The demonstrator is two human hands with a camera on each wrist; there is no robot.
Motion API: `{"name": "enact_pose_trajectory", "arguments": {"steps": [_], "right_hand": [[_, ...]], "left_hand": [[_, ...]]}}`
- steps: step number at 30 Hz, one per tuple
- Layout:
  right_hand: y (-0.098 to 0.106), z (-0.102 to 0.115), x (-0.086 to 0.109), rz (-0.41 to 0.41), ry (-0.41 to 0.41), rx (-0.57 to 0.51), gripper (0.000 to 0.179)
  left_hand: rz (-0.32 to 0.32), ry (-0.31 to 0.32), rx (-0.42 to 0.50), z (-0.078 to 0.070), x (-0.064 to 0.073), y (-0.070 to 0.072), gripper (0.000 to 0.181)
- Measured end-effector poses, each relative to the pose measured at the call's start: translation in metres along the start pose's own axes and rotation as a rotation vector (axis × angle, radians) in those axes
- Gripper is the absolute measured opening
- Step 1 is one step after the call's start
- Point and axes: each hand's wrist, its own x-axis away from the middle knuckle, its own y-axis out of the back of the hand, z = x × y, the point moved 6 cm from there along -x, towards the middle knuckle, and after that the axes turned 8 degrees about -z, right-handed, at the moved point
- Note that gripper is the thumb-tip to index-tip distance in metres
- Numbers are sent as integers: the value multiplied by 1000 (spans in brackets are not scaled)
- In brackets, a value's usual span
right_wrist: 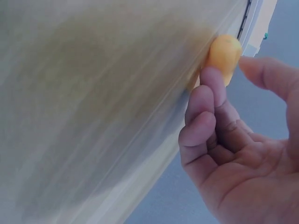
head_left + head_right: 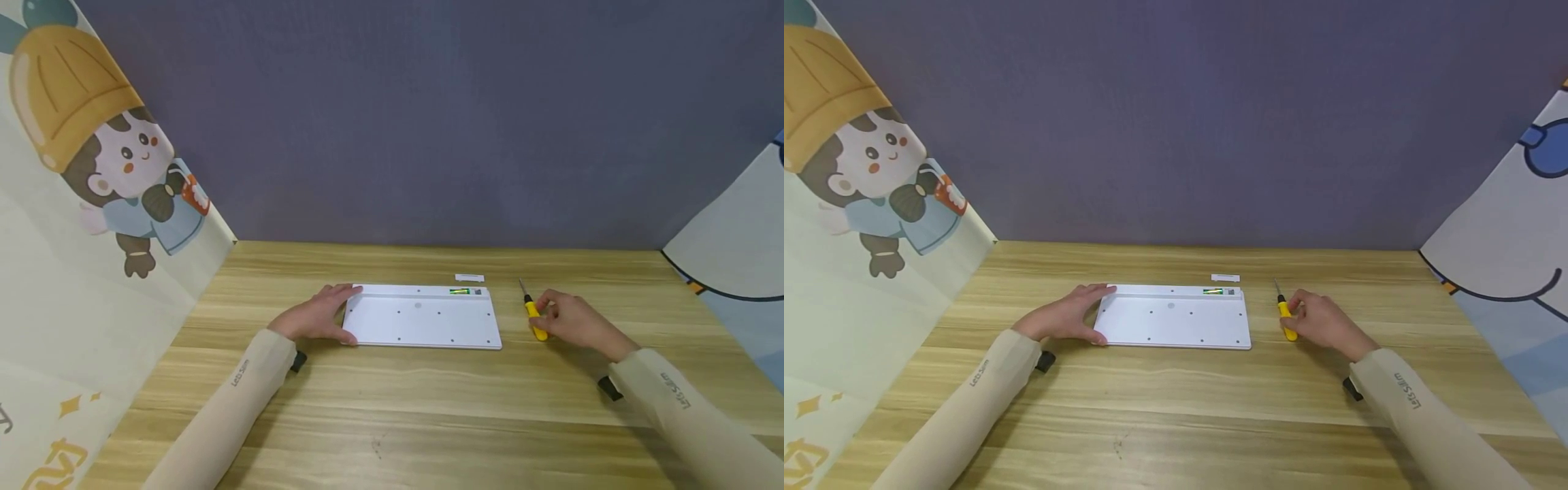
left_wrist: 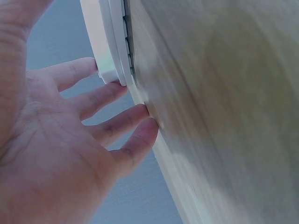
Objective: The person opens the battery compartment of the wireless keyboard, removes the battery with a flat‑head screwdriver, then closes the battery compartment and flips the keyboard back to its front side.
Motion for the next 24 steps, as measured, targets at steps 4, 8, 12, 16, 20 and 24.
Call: {"name": "enact_pose_trajectory", "arguments": {"steps": [4,8,12,16,20,24], "right_hand": [[2,-1,0,-3,3,3,32],[6,1,-1,-44,35,13,31],[9,7,-3,-92,61,18,32],[9,17,-6,-131,103,8,32],[2,28,-9,-135,177,-31,35],[-8,35,-13,-123,228,-56,44]], "left_hand": [[-2,2,1,0,0,0,109],[0,-1,-2,0,0,0,108],[2,-8,-6,1,0,0,108],[1,-11,-15,2,-1,-1,109],[0,-8,-13,1,0,-1,109],[1,-6,-6,0,0,-1,109]]}}
